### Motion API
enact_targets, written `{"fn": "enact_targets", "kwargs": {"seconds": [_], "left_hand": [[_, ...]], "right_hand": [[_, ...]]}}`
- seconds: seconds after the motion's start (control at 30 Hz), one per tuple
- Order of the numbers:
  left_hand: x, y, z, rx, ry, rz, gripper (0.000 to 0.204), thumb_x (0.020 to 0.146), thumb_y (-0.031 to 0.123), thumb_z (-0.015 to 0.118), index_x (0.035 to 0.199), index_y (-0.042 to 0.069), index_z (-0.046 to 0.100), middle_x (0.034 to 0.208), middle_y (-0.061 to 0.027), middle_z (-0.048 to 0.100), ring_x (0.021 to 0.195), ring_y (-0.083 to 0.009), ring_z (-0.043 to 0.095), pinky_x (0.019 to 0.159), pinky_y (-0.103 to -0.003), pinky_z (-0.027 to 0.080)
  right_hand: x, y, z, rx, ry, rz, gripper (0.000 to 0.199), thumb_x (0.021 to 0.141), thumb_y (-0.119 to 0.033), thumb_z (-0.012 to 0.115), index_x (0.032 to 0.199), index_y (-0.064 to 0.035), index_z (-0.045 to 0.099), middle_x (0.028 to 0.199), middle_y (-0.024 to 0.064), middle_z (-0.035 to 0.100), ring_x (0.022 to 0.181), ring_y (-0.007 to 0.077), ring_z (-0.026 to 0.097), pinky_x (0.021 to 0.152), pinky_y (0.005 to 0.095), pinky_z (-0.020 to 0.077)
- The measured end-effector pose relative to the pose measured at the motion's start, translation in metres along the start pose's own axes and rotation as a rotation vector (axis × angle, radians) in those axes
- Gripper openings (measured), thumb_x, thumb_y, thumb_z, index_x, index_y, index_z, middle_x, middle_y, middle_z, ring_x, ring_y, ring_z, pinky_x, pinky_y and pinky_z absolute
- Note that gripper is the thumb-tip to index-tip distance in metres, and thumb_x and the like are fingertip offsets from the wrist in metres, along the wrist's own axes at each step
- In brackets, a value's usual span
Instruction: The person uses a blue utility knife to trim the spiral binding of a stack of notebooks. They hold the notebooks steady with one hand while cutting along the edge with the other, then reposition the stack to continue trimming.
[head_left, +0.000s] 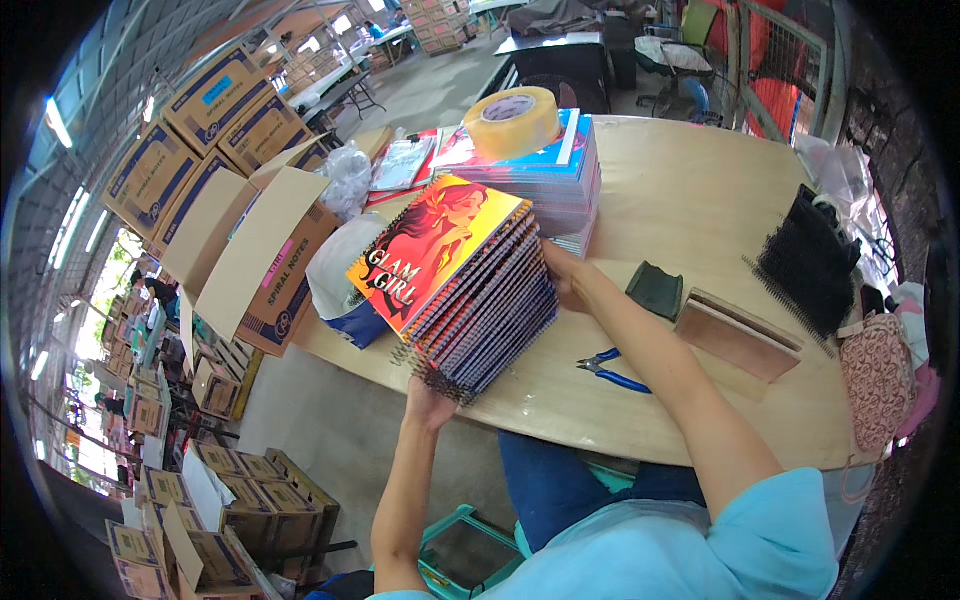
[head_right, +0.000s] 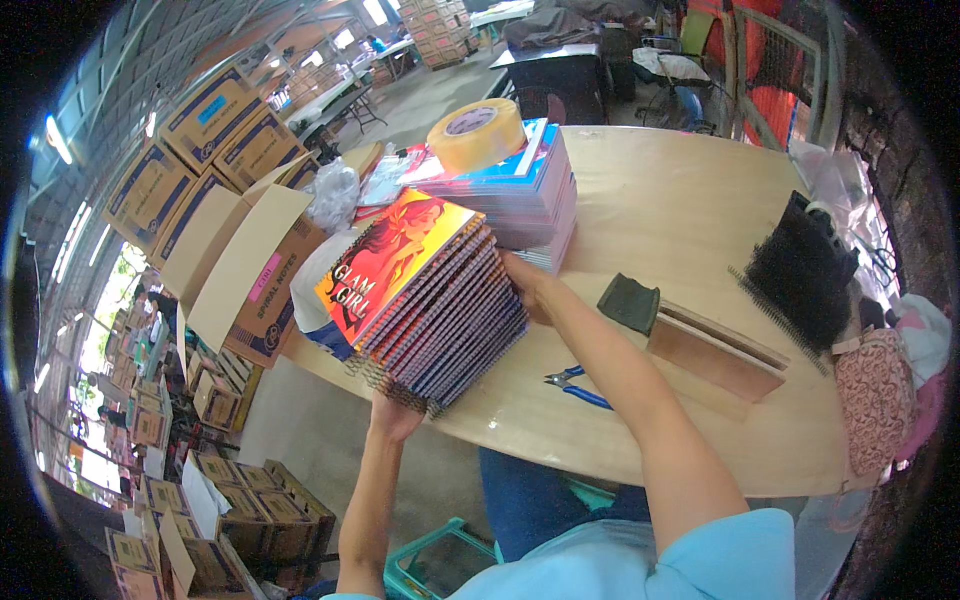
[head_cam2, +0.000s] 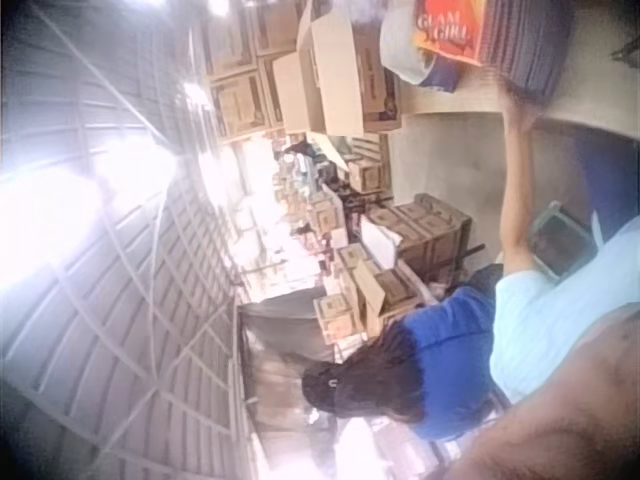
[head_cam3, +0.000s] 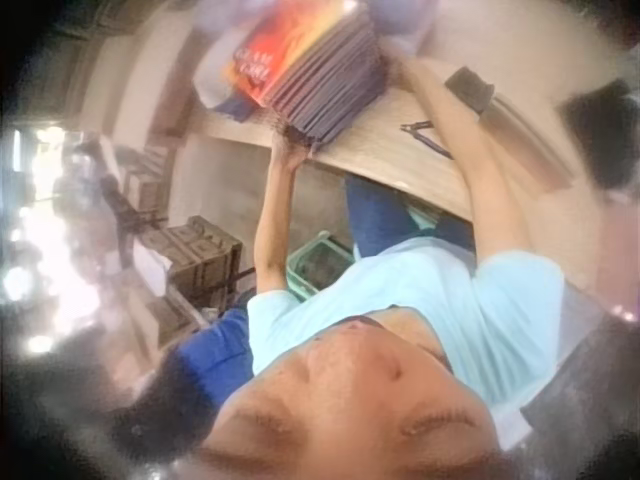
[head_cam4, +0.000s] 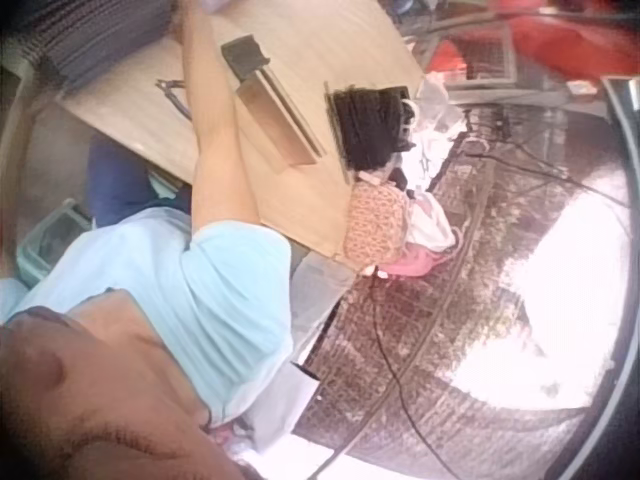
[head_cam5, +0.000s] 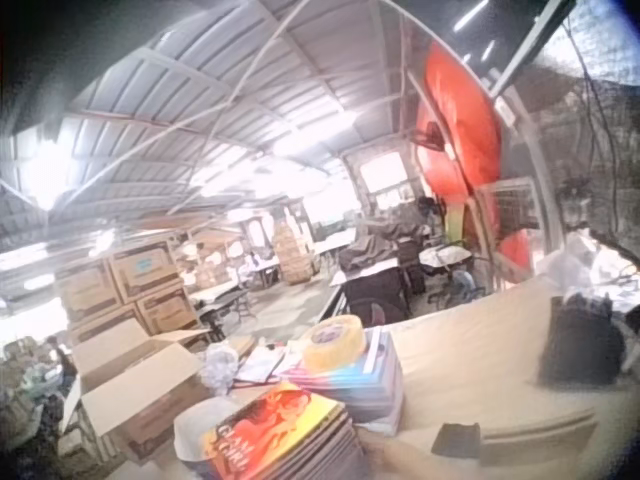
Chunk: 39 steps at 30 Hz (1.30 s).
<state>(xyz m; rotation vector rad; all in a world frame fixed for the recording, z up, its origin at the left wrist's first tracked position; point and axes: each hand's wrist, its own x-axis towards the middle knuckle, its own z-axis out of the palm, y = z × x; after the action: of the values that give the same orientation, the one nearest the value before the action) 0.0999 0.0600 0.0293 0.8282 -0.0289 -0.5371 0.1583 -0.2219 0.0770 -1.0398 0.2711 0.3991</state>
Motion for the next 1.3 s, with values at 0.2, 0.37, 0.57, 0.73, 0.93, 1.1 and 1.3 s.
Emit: {"fn": "enact_targets", "kwargs": {"seconds": [0.2,0.37,0.57,0.73,0.93,1.1,1.3], "left_hand": [[0.007,-0.01,0.022,-0.014,0.004,0.049,0.047,0.099,0.035,0.04,0.136,0.006,0.047,0.14,-0.0101,0.049,0.125,-0.0274,0.048,0.105,-0.043,0.039],[-0.031,-0.024,-0.013,0.172,0.235,0.321,0.065,0.099,0.055,0.036,0.143,0.008,0.037,0.142,-0.014,0.045,0.125,-0.0287,0.047,0.098,-0.041,0.042],[-0.059,-0.076,-0.007,1.346,0.513,0.58,0.072,0.08,0.03,0.077,0.134,-0.002,0.041,0.131,-0.0143,0.053,0.111,-0.0249,0.055,0.091,-0.035,0.044],[-0.029,-0.091,0.022,1.338,0.649,0.727,0.064,0.07,0.025,0.085,0.114,-0.007,0.051,0.106,-0.0199,0.065,0.094,-0.0243,0.064,0.082,-0.037,0.05],[-0.023,-0.094,0.05,1.301,0.728,0.757,0.061,0.069,0.027,0.085,0.11,-0.009,0.058,0.097,-0.0172,0.069,0.085,-0.0215,0.066,0.078,-0.034,0.051],[-0.024,-0.084,0.06,1.342,0.849,0.521,0.036,0.071,0.015,0.082,0.093,-0.007,0.065,0.082,-0.0141,0.071,0.073,-0.0193,0.066,0.072,-0.033,0.05],[-0.037,-0.104,0.058,1.238,0.851,0.572,0.028,0.075,0.013,0.077,0.092,-0.008,0.066,0.078,-0.0127,0.071,0.07,-0.0166,0.067,0.067,-0.032,0.05]], "right_hand": [[0.025,-0.001,-0.018,-0.094,0.076,-0.073,0.056,0.096,-0.049,0.037,0.131,-0.0083,0.055,0.132,0.0119,0.057,0.116,0.0223,0.056,0.101,0.0416,0.0421],[-0.021,0.03,-0.041,-0.299,0.299,-0.353,0.073,0.088,-0.061,0.054,0.136,-0.0055,0.05,0.139,0.0137,0.051,0.128,0.0276,0.046,0.107,0.0441,0.0334],[-0.168,0.135,-0.067,-1.656,0.552,-0.706,0.055,0.083,-0.028,0.068,0.128,-0.002,0.05,0.133,0.0223,0.046,0.129,0.0434,0.037,0.104,0.048,0.0335],[-0.158,0.134,-0.073,-1.294,0.492,-0.669,0.045,0.09,-0.034,0.06,0.115,0.0022,0.052,0.116,0.0243,0.052,0.112,0.0412,0.049,0.093,0.047,0.0395],[-0.022,0.101,-0.055,-0.734,0.533,-1.036,0.058,0.093,-0.049,0.053,0.112,0.0058,0.051,0.105,0.0273,0.058,0.098,0.0408,0.058,0.087,0.0449,0.0441],[-0.003,0.093,-0.052,-0.532,0.494,-0.761,0.065,0.092,-0.058,0.05,0.11,0.0041,0.051,0.094,0.0275,0.062,0.091,0.0428,0.061,0.082,0.047,0.0456],[-0.01,0.093,-0.05,-0.613,0.438,-0.674,0.065,0.091,-0.061,0.049,0.108,0.0025,0.05,0.094,0.0281,0.062,0.091,0.0401,0.061,0.08,0.0446,0.0458]]}}
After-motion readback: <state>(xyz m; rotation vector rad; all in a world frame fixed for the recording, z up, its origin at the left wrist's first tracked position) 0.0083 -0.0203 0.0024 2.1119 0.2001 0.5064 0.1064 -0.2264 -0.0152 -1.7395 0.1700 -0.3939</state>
